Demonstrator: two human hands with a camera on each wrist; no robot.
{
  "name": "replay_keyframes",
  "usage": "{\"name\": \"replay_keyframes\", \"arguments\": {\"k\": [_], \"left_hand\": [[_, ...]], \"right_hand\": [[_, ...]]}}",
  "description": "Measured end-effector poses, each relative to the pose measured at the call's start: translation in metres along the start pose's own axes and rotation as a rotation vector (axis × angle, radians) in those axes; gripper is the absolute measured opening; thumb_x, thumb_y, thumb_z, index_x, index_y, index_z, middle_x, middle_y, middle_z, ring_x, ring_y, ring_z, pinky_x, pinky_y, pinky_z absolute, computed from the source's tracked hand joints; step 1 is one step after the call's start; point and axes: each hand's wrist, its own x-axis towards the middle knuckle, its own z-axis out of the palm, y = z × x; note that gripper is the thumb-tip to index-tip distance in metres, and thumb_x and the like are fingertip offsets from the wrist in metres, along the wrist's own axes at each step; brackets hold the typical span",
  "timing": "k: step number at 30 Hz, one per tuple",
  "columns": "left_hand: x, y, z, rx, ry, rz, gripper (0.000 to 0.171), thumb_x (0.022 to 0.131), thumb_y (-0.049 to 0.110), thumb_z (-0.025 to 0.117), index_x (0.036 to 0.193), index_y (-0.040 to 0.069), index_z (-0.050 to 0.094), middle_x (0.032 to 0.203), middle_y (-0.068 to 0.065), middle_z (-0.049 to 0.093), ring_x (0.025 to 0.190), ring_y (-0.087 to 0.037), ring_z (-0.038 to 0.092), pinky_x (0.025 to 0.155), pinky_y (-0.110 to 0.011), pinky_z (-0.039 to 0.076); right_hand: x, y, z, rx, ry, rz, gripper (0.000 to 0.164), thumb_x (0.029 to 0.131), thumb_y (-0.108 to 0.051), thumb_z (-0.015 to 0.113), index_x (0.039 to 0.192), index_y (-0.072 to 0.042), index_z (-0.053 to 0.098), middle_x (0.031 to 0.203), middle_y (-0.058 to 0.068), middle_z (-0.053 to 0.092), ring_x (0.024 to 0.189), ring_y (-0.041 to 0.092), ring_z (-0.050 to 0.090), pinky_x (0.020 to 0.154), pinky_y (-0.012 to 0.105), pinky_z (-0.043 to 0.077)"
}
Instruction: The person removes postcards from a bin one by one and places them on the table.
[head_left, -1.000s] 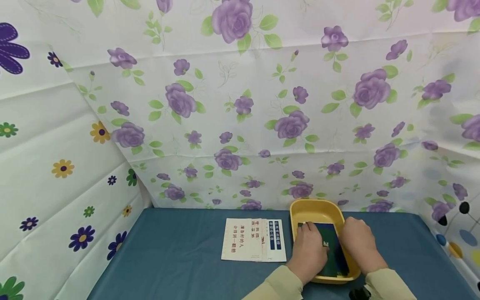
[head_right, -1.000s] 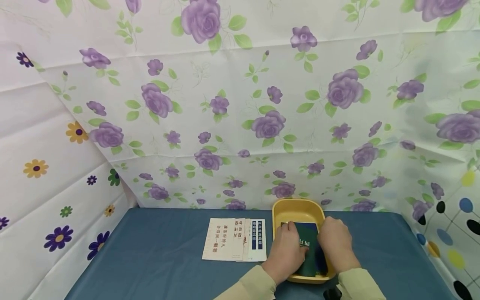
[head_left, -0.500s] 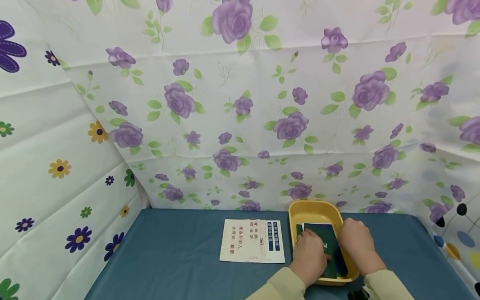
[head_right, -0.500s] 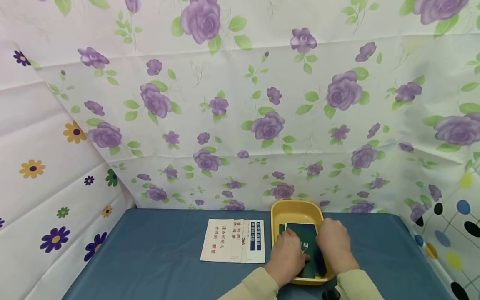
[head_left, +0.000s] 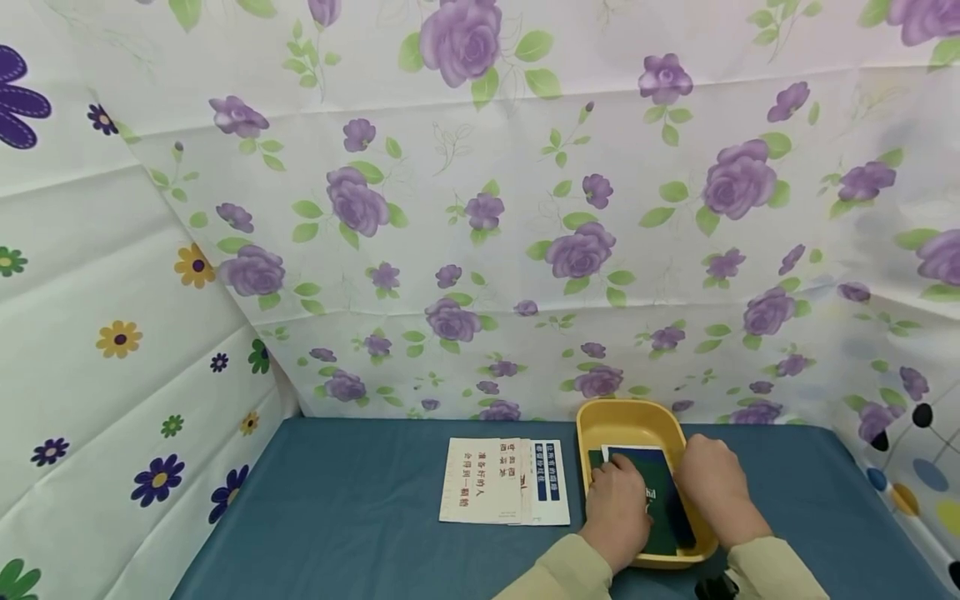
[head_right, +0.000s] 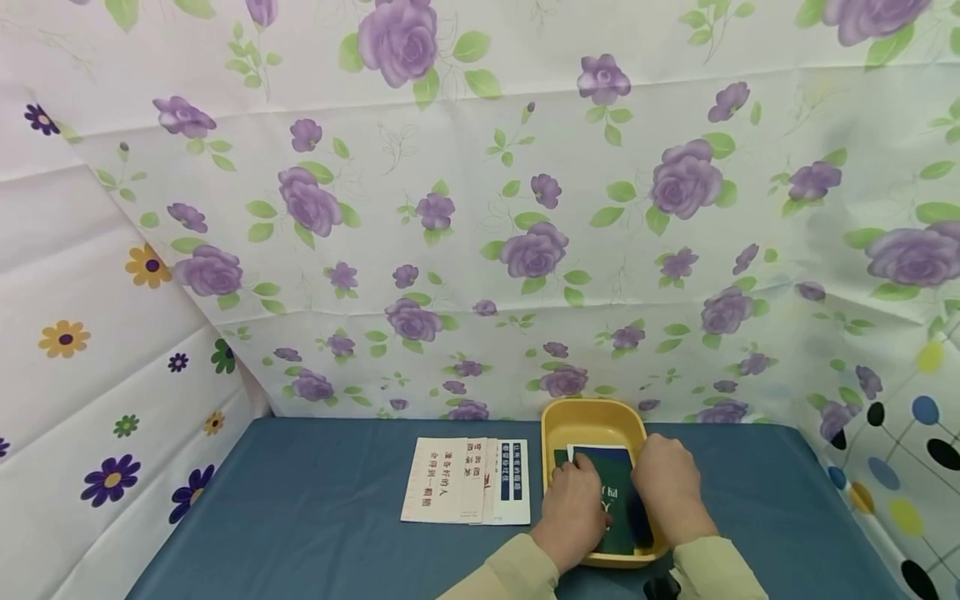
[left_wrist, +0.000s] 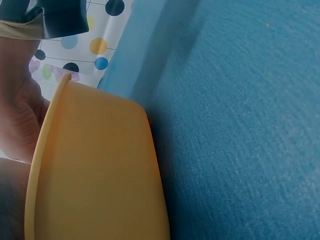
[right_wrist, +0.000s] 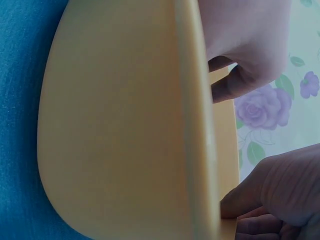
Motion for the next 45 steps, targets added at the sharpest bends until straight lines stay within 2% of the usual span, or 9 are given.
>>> {"name": "replay_keyframes", "arguments": {"k": [6,9,13,17,21,27,31,39,45], "left_hand": [[0.001,-0.002,-0.003,-0.08,-0.003,-0.023,0.092,0.068,0.047,0.079,0.139,0.008,0.035,0.113,-0.012,0.054,0.096,-0.019,0.055,0.075,-0.024,0.047],[0.001,-0.003,-0.005,-0.135,0.012,-0.02,0.086,0.07,0.041,0.079,0.136,0.007,0.037,0.112,-0.012,0.054,0.097,-0.018,0.055,0.076,-0.024,0.046],[0.0,-0.006,-0.007,-0.198,0.083,0.001,0.07,0.071,0.034,0.08,0.126,0.004,0.048,0.105,-0.009,0.055,0.092,-0.014,0.056,0.074,-0.023,0.046],[-0.002,-0.01,-0.007,-0.301,0.16,0.019,0.047,0.072,0.024,0.079,0.109,0.003,0.058,0.092,-0.007,0.055,0.079,-0.011,0.057,0.065,-0.022,0.047],[-0.003,-0.014,-0.01,-0.354,0.187,0.034,0.035,0.074,0.02,0.078,0.099,0.005,0.061,0.084,-0.005,0.054,0.071,-0.009,0.056,0.059,-0.021,0.047],[-0.004,-0.015,-0.014,-0.36,0.163,0.058,0.026,0.079,0.019,0.074,0.098,0.007,0.061,0.082,-0.001,0.059,0.07,-0.005,0.057,0.057,-0.02,0.046],[-0.006,-0.015,-0.016,-0.315,0.172,0.088,0.022,0.082,0.021,0.071,0.097,0.008,0.062,0.082,0.002,0.062,0.071,-0.002,0.056,0.058,-0.019,0.046],[-0.01,-0.015,-0.016,-0.211,0.167,0.101,0.033,0.087,0.023,0.066,0.113,0.003,0.06,0.09,0.001,0.066,0.073,-0.002,0.059,0.059,-0.019,0.047],[-0.011,-0.014,-0.017,-0.116,0.175,0.101,0.042,0.089,0.027,0.064,0.123,0.004,0.057,0.095,0.001,0.066,0.073,-0.003,0.06,0.057,-0.018,0.047]], "right_hand": [[0.0,0.001,0.0,0.002,-0.014,0.006,0.015,0.087,-0.004,0.049,0.08,0.007,0.055,0.06,0.009,0.048,0.049,0.02,0.05,0.044,0.033,0.043],[-0.001,0.001,0.0,0.006,-0.023,0.011,0.013,0.087,-0.004,0.049,0.082,0.008,0.055,0.06,0.009,0.049,0.049,0.02,0.05,0.044,0.033,0.044],[-0.001,0.001,-0.001,-0.006,-0.022,0.014,0.012,0.084,-0.004,0.054,0.084,0.009,0.056,0.062,0.01,0.05,0.049,0.02,0.05,0.045,0.033,0.045],[-0.001,0.001,-0.001,-0.013,-0.019,0.006,0.014,0.082,-0.005,0.058,0.085,0.009,0.056,0.062,0.01,0.051,0.05,0.02,0.051,0.046,0.034,0.046],[-0.001,0.0,-0.001,-0.007,-0.008,-0.001,0.013,0.081,-0.005,0.058,0.083,0.009,0.056,0.061,0.009,0.051,0.05,0.02,0.05,0.045,0.035,0.046],[-0.001,-0.002,-0.003,-0.003,-0.007,-0.002,0.012,0.082,-0.004,0.056,0.08,0.007,0.056,0.06,0.009,0.05,0.049,0.021,0.05,0.046,0.035,0.045],[0.0,-0.001,-0.002,-0.007,-0.005,-0.005,0.011,0.082,-0.005,0.055,0.079,0.006,0.056,0.059,0.009,0.049,0.049,0.021,0.05,0.045,0.034,0.044],[-0.001,0.0,-0.001,-0.008,-0.008,-0.006,0.01,0.082,-0.004,0.054,0.077,0.005,0.055,0.06,0.009,0.049,0.05,0.021,0.05,0.045,0.034,0.043],[0.0,-0.002,-0.002,-0.02,0.001,-0.003,0.013,0.085,-0.005,0.051,0.077,0.005,0.055,0.06,0.009,0.049,0.05,0.021,0.05,0.046,0.035,0.045]]}}
